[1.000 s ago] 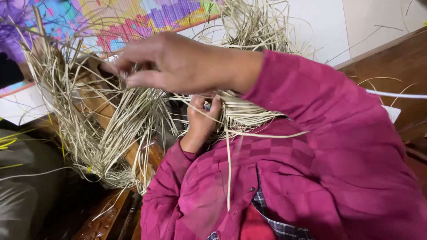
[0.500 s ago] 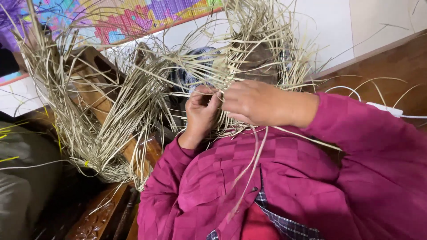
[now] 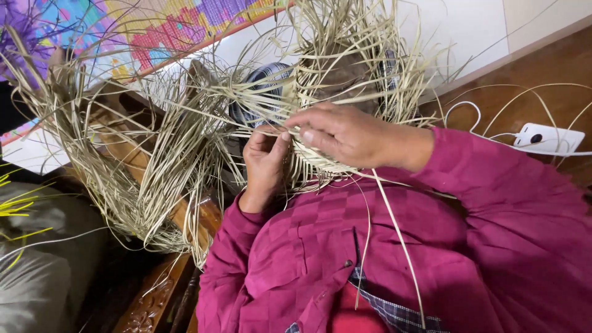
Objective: Weaving dried straw into a circular object, possibly a basket or hat, using hands and a small weaving tool.
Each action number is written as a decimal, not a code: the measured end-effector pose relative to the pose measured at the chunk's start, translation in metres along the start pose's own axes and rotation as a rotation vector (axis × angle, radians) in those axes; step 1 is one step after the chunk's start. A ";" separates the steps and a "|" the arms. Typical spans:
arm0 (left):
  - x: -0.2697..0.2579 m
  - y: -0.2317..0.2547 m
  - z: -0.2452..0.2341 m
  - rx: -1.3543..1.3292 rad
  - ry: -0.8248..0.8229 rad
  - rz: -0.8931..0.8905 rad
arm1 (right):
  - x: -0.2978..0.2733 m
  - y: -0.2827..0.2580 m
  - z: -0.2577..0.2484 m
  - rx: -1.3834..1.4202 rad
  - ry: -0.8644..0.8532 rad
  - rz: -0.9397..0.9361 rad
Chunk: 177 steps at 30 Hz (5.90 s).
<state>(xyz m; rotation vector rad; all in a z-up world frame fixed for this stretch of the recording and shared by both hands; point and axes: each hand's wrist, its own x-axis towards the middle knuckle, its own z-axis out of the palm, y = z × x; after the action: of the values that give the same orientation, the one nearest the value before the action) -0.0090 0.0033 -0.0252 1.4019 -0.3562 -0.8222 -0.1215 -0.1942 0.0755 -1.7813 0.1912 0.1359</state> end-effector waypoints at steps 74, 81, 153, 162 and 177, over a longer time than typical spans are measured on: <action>0.016 0.027 0.010 -0.050 0.153 -0.114 | -0.013 0.064 0.041 -1.020 0.576 -0.414; 0.032 0.038 -0.014 -0.330 0.229 -0.116 | -0.015 0.069 0.042 -1.021 0.547 -0.383; 0.011 0.079 0.070 0.987 -0.615 0.690 | -0.194 0.052 -0.096 -0.612 0.127 0.625; 0.006 0.113 0.091 1.099 -0.678 0.658 | -0.227 0.066 -0.090 -0.618 0.320 0.524; -0.025 0.151 0.197 1.254 -0.874 0.641 | -0.196 -0.004 -0.060 -1.204 0.568 0.158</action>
<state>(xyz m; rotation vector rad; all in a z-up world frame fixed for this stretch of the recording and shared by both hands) -0.1126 -0.1286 0.1594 1.7511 -2.1536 -0.5996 -0.3132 -0.2409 0.1309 -2.9759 0.7805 -0.2020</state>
